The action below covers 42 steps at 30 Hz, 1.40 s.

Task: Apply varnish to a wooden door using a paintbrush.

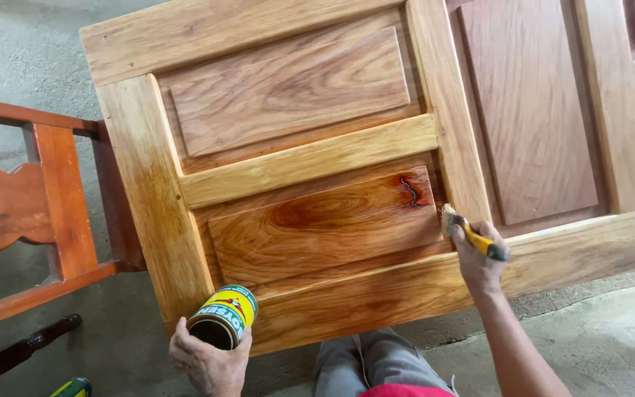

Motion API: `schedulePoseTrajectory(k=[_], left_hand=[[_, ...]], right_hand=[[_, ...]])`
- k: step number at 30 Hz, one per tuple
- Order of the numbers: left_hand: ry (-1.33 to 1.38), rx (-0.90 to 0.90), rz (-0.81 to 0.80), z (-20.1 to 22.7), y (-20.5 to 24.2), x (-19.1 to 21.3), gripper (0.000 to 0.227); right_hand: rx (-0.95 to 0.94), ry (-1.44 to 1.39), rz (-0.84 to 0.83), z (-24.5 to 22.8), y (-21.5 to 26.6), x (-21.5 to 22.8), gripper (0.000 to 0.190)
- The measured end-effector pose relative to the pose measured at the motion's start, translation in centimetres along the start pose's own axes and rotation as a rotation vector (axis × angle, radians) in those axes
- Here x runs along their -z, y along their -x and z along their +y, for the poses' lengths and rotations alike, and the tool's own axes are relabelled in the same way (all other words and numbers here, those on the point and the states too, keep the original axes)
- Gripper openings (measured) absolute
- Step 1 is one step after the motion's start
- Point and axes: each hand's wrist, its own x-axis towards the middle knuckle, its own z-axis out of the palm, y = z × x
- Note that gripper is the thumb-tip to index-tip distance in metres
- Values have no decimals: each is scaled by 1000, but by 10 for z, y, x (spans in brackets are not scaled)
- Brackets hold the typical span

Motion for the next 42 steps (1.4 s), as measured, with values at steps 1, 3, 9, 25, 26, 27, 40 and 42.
schedulePoseTrajectory(k=[1, 3, 9, 25, 26, 27, 40, 42], left_hand=[[1, -1, -1, -1, 0, -2, 121], [-1, -3, -13, -4, -1, -3, 121], [-17, 112, -124, -6, -4, -4, 125], [-26, 92, -58, -1, 2, -1, 124], [-21, 86, -54, -2, 2, -2, 124], [-16, 81, -50, -3, 1, -3, 124], [-12, 86, -46, -8, -2, -12, 126], [-1, 150, -88, -5, -2, -10, 127]], right_hand=[[0, 1, 2, -9, 9, -3, 21], [299, 141, 136, -28, 28, -11, 25], [268, -9, -159, -87, 95, -60, 21], [81, -4, 58, -10, 24, 16, 23], [100, 14, -37, -18, 24, 14, 23], [119, 31, -133, -27, 24, 11, 24], [141, 87, -328, -2, -29, -3, 22], [218, 62, -123, 5, -43, 5, 22]])
